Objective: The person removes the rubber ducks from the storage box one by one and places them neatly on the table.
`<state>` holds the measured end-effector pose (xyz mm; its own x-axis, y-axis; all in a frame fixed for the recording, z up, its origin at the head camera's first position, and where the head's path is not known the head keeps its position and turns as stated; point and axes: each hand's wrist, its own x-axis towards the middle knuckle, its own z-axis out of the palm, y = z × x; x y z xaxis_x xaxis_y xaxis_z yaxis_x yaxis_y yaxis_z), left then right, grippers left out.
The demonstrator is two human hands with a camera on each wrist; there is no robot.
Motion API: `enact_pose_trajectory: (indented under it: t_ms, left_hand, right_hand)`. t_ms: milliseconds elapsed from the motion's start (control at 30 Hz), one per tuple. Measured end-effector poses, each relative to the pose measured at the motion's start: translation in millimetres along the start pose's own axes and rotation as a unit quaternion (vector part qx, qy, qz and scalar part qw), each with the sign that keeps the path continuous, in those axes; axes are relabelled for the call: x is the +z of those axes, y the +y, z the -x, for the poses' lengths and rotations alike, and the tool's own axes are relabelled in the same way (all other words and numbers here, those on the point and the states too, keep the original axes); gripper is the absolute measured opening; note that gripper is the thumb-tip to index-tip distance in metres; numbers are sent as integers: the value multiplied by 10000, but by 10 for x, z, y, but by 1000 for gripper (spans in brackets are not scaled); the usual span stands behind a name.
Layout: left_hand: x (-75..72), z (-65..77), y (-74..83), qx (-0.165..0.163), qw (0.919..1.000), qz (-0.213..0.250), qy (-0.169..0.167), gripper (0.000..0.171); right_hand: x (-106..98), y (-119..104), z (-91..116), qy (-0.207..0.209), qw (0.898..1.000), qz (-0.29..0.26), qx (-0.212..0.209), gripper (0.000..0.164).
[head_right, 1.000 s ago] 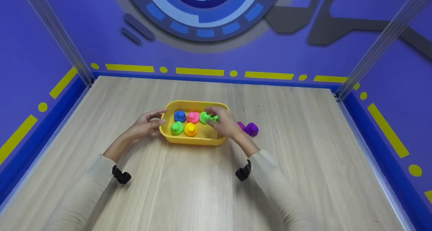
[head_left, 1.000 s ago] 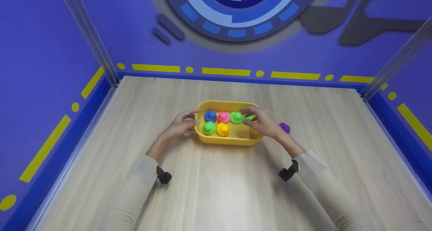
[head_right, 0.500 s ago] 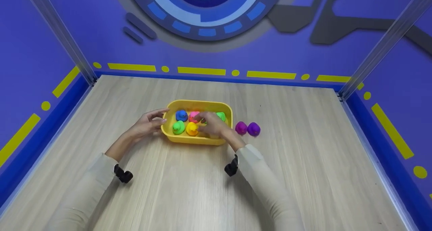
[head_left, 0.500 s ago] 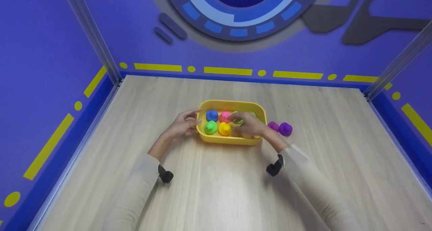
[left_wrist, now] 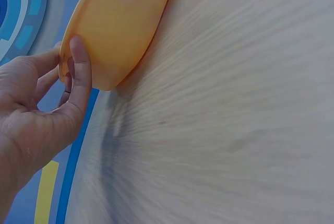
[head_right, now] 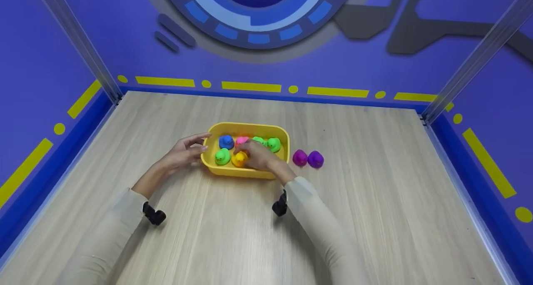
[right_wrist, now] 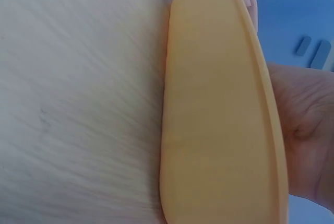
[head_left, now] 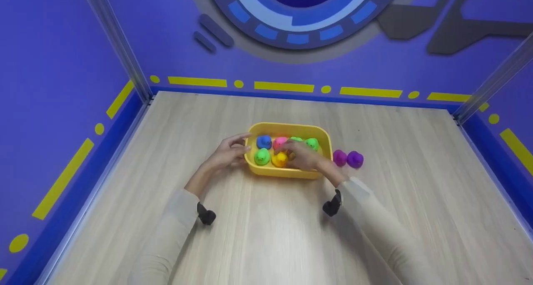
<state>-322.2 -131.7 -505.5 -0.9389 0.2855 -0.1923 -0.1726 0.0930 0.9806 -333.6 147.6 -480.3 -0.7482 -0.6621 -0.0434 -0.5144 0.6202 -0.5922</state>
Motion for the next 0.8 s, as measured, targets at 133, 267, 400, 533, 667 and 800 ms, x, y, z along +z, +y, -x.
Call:
enact_pose_trajectory:
  t_ms: [133,267,400,533,667,800]
  left_hand:
    - [5,-7,-3,18,10000,-50,-8,54]
    - [3,1,5,16,10000,-92,15,53]
    - [3,6,20,41,9999,-110,-1,53]
    - [-2,3,23,62,9999,-102,-21,53]
    - [-7,3,20,137,9999,-51,-89,53]
    - [-13,9,15,154,9998,43,-104,54]
  right_hand:
    - [23,30,-6,103,9997,55,-214,35]
    - [29,38,-11,161,9997,80,-192,34]
    - [28,32,-18,136,9998,-32,168,36]
    - [28,30,-23,164,9993,-109,326,38]
    - [15,8,-10,204,9991,-164,328,40]
    - [-8,-25,19,219,9986,-256,399,43]
